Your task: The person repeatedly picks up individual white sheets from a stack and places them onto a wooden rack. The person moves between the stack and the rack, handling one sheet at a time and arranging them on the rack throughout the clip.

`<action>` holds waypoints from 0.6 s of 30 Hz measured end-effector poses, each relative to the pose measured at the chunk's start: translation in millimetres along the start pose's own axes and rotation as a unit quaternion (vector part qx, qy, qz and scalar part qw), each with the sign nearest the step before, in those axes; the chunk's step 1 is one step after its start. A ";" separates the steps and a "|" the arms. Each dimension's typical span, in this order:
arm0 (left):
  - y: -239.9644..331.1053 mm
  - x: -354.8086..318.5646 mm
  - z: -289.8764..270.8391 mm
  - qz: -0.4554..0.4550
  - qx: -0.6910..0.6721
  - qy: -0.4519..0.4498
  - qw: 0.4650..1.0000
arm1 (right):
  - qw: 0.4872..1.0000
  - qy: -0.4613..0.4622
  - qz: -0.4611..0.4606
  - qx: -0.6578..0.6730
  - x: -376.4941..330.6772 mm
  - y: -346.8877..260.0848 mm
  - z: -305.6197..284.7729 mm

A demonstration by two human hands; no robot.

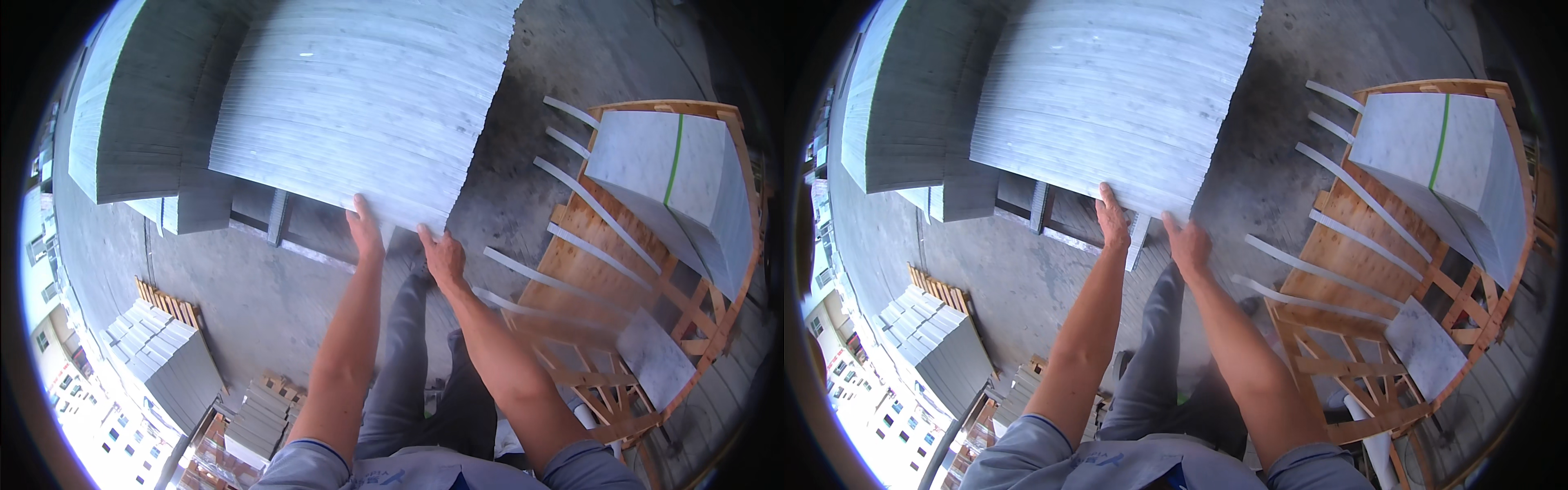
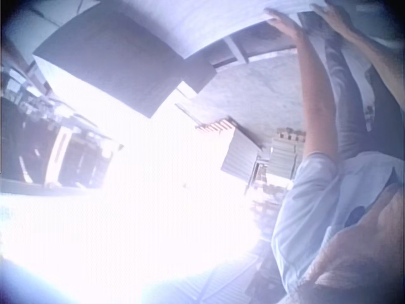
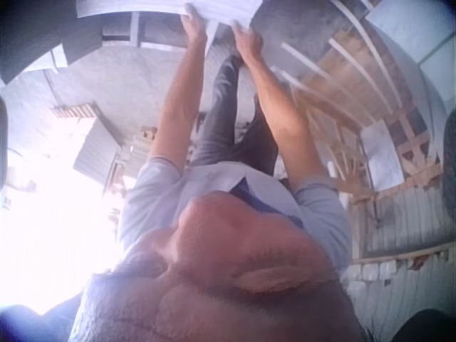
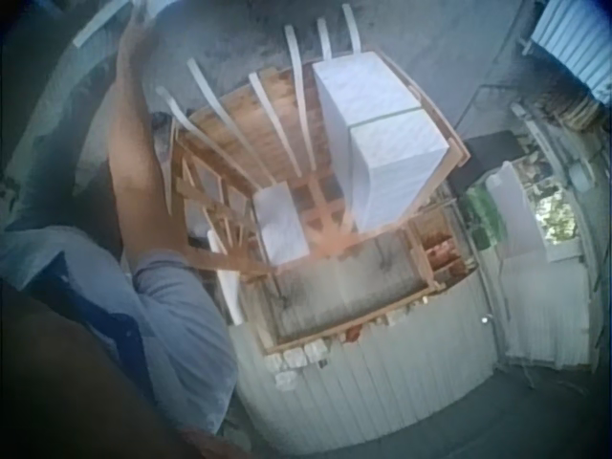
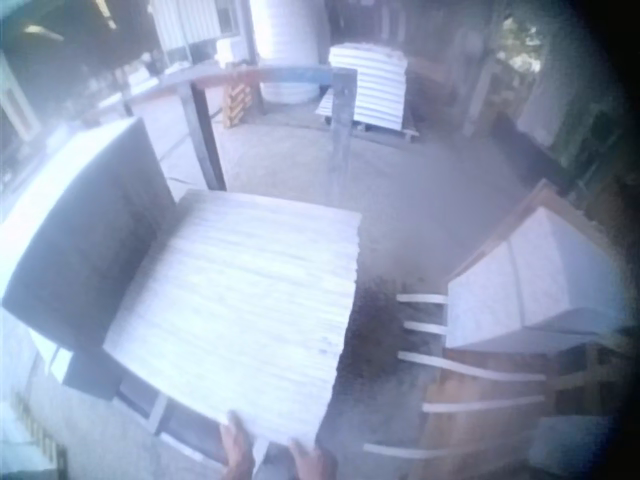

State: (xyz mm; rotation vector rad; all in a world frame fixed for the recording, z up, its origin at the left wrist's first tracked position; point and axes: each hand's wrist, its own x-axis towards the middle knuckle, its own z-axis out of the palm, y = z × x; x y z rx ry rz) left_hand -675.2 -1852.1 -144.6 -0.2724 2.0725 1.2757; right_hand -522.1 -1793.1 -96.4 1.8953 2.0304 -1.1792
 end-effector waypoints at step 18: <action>9.6 -17.3 17.2 0.073 -0.063 0.050 0.994 | 0.996 0.055 -0.063 0.006 -6.3 12.6 13.8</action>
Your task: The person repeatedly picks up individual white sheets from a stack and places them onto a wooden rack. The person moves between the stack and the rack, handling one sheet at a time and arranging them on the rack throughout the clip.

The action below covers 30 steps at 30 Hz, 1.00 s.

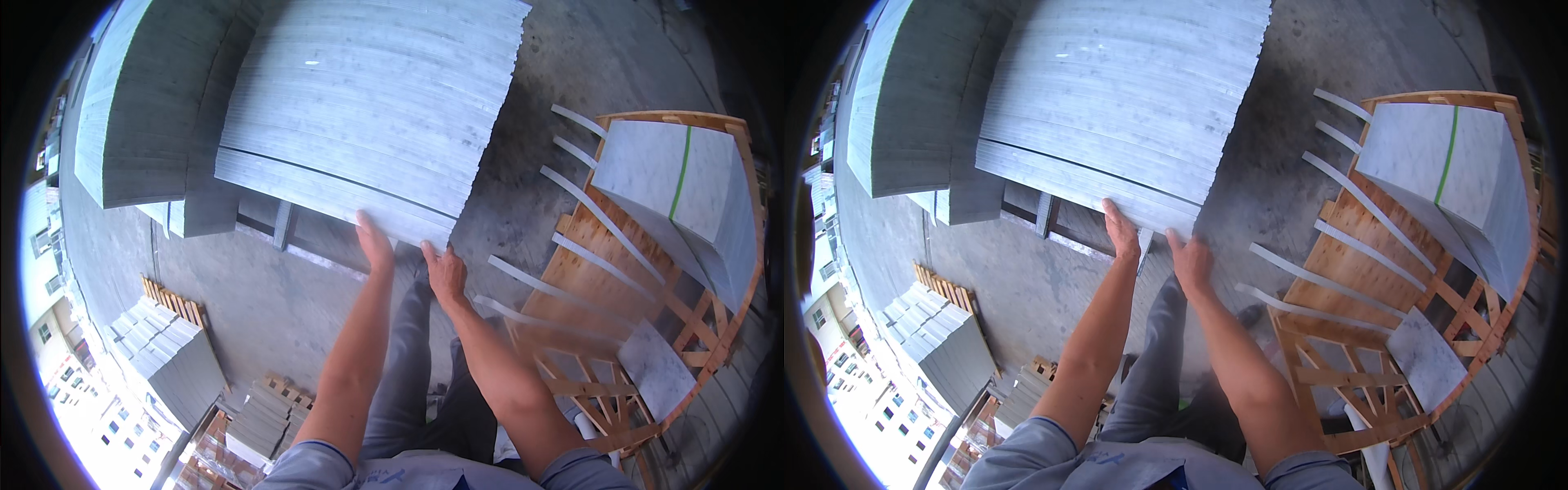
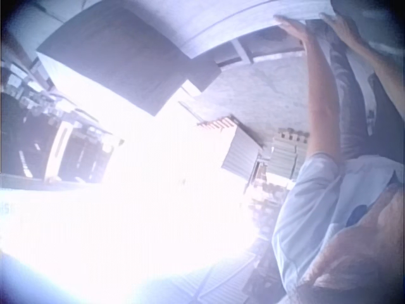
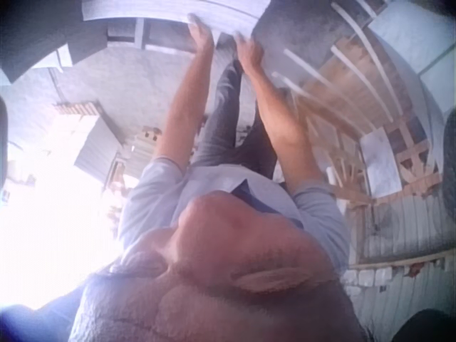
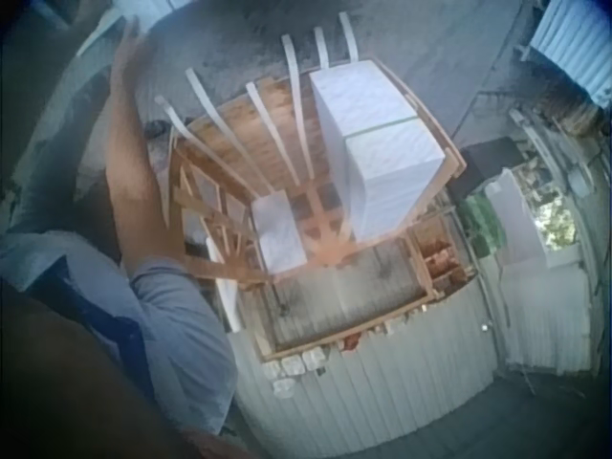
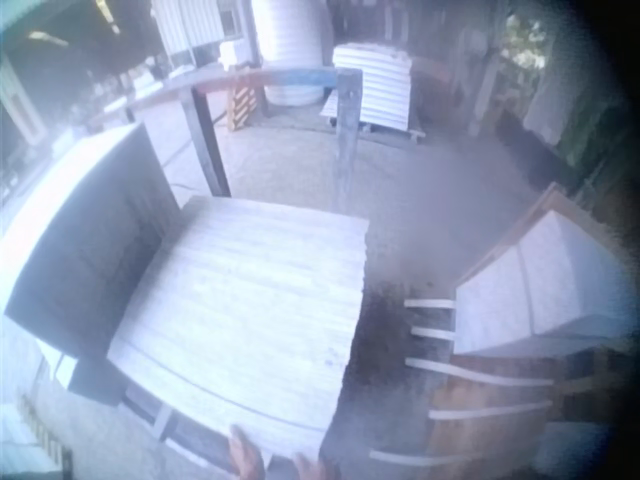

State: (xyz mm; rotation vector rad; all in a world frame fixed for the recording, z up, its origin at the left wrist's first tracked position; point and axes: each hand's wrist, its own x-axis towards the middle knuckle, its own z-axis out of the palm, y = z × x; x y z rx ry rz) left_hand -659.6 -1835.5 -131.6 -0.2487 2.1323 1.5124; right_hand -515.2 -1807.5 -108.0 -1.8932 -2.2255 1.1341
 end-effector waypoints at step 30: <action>145.7 319.2 -237.8 0.076 0.115 0.081 0.987 | 0.999 0.014 -0.019 -0.037 8.2 -8.9 -11.1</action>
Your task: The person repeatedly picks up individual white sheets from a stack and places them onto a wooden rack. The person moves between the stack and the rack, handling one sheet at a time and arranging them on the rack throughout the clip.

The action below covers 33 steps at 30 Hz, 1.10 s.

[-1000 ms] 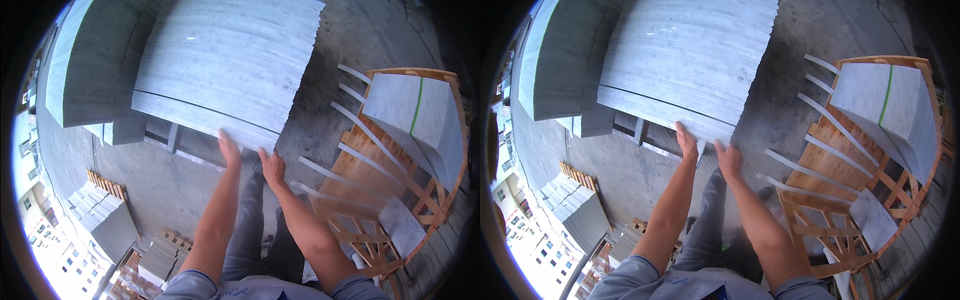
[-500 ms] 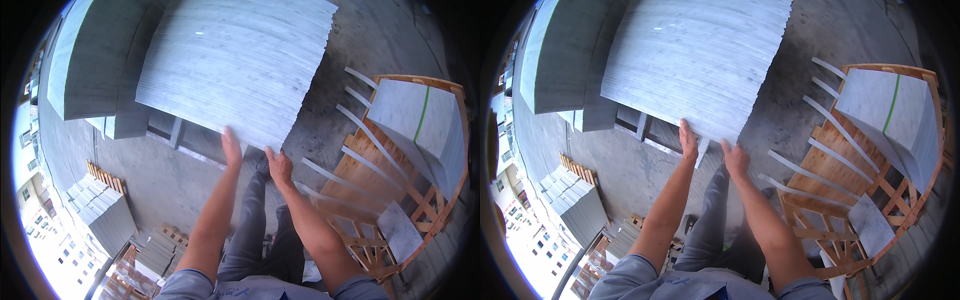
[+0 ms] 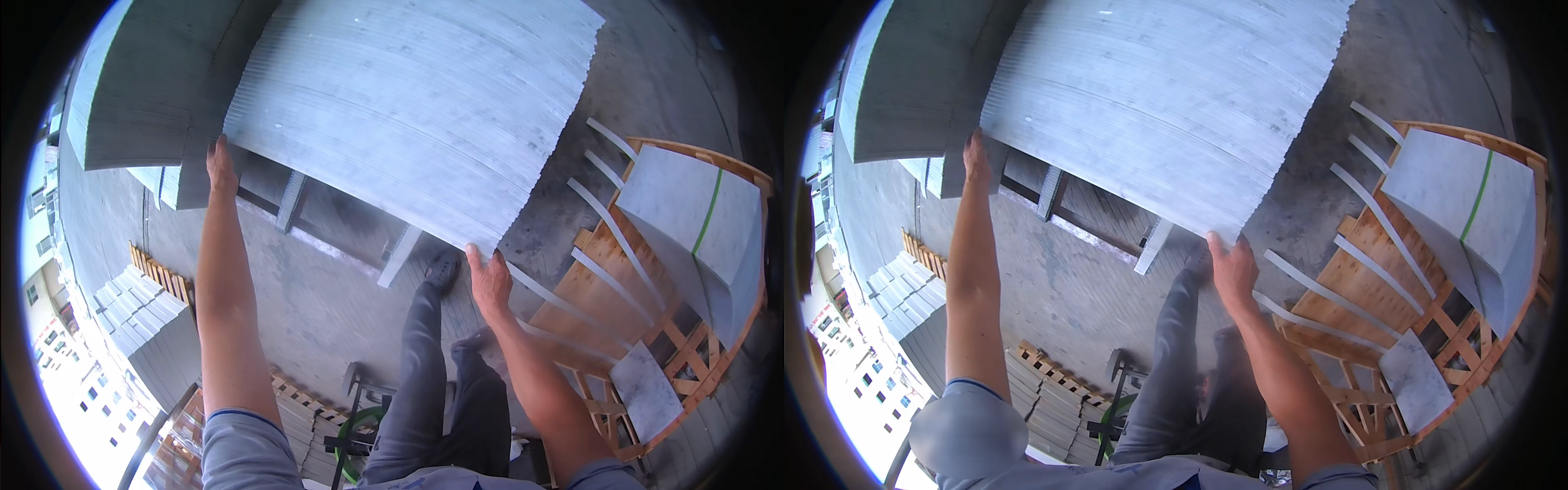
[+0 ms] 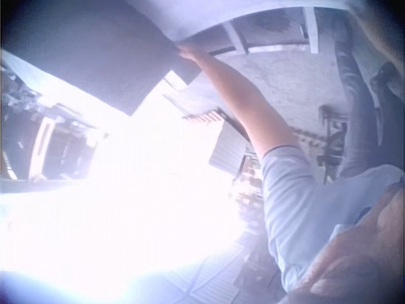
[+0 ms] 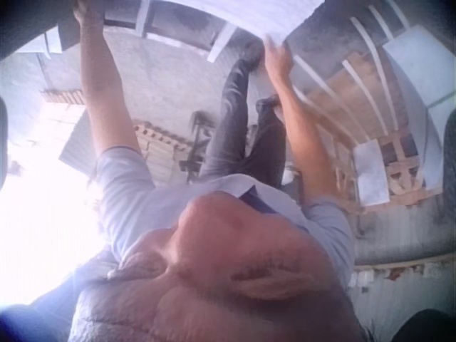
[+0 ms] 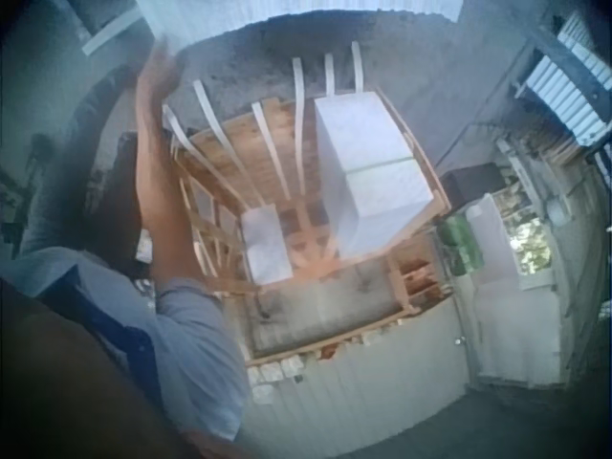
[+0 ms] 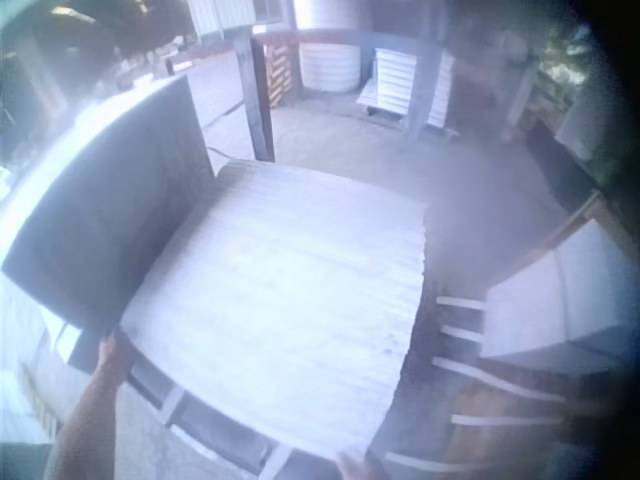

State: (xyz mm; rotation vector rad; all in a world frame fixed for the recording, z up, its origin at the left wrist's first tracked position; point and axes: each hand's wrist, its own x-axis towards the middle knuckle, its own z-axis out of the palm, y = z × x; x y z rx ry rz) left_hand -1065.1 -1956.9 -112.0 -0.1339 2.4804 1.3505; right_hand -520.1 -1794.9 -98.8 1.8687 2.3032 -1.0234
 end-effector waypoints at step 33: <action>7.4 20.3 0.0 0.063 0.097 -0.038 0.993 | 0.977 -0.081 0.050 0.189 0.8 4.4 -2.2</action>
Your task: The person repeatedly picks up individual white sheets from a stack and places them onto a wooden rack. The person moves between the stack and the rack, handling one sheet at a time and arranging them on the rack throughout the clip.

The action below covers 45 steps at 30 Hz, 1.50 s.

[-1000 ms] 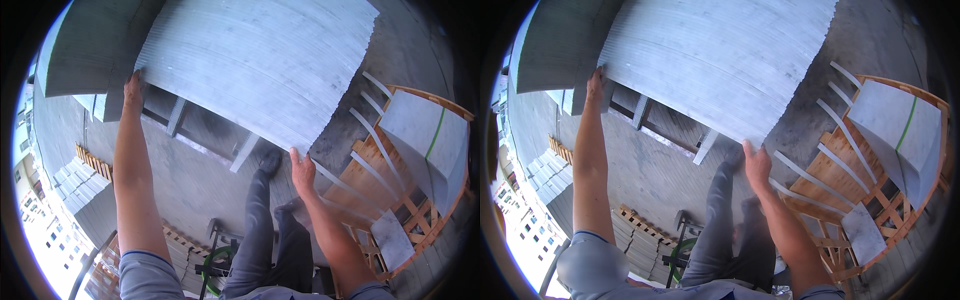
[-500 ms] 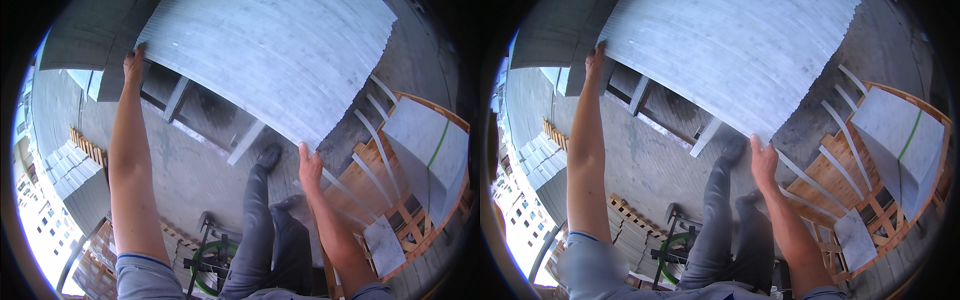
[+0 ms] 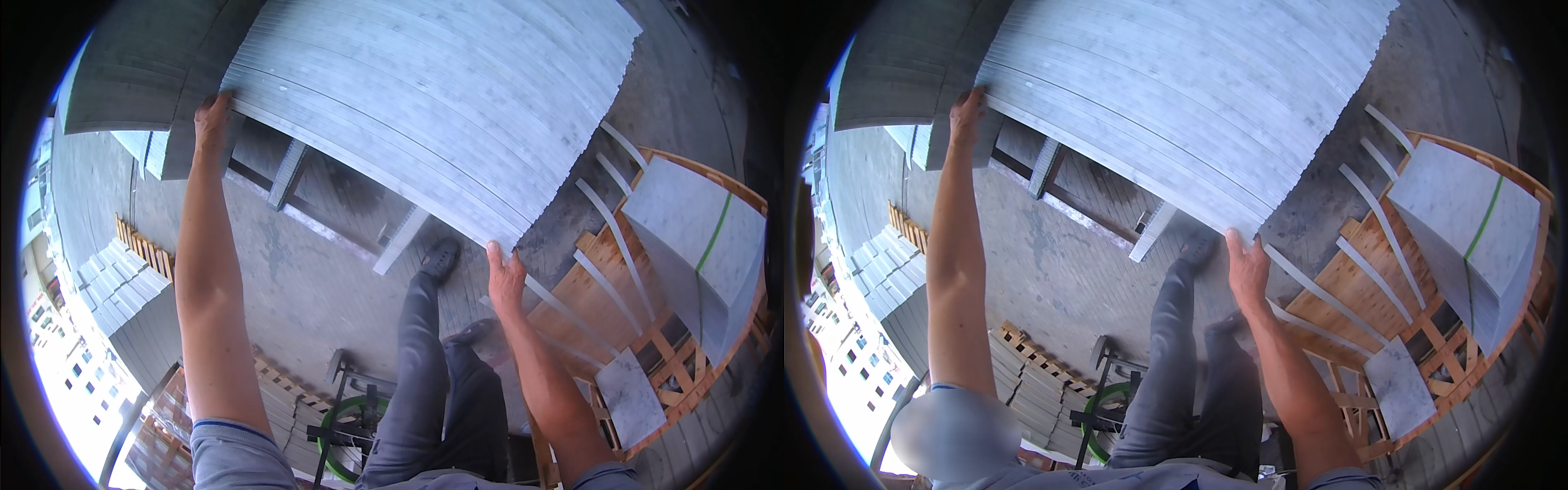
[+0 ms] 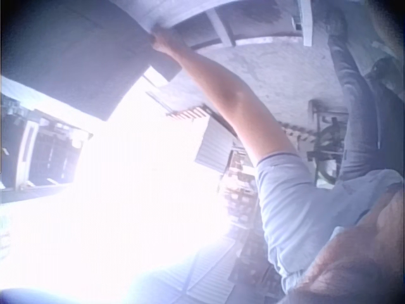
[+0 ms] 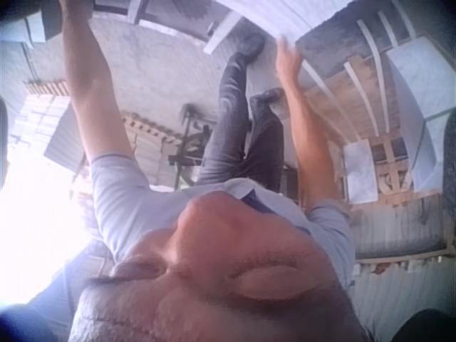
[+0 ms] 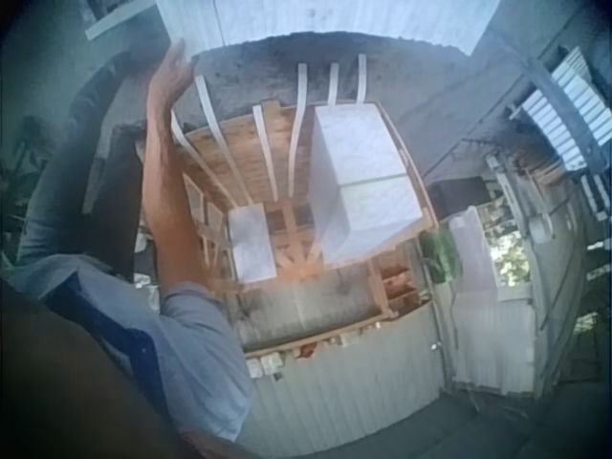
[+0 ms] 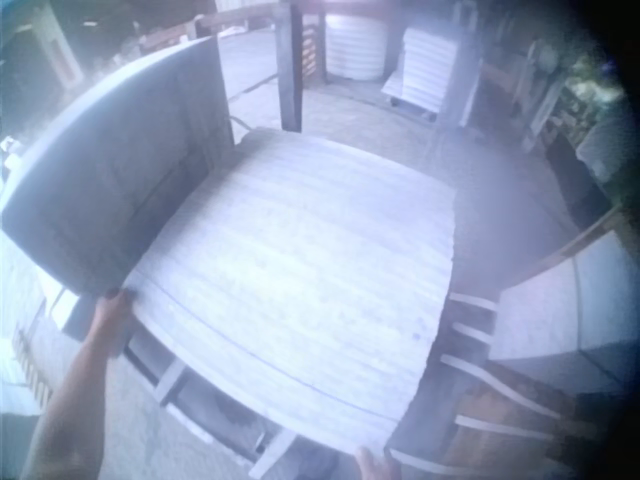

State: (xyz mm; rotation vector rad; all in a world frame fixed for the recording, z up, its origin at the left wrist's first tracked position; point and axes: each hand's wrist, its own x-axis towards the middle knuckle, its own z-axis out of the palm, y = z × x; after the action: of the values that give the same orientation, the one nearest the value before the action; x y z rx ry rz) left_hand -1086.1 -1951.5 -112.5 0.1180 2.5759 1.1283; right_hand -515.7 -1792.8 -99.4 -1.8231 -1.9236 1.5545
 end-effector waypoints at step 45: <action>15.9 6.5 9.1 0.006 0.248 0.109 0.963 | 0.974 -0.222 0.036 -0.010 42.1 -15.5 -45.1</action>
State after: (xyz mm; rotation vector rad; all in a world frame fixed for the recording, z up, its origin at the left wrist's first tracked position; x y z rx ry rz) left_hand -1090.0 -1932.9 -108.4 0.1305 3.0074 0.4962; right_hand -510.0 -1730.1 -90.5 -1.6736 -2.0633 2.1246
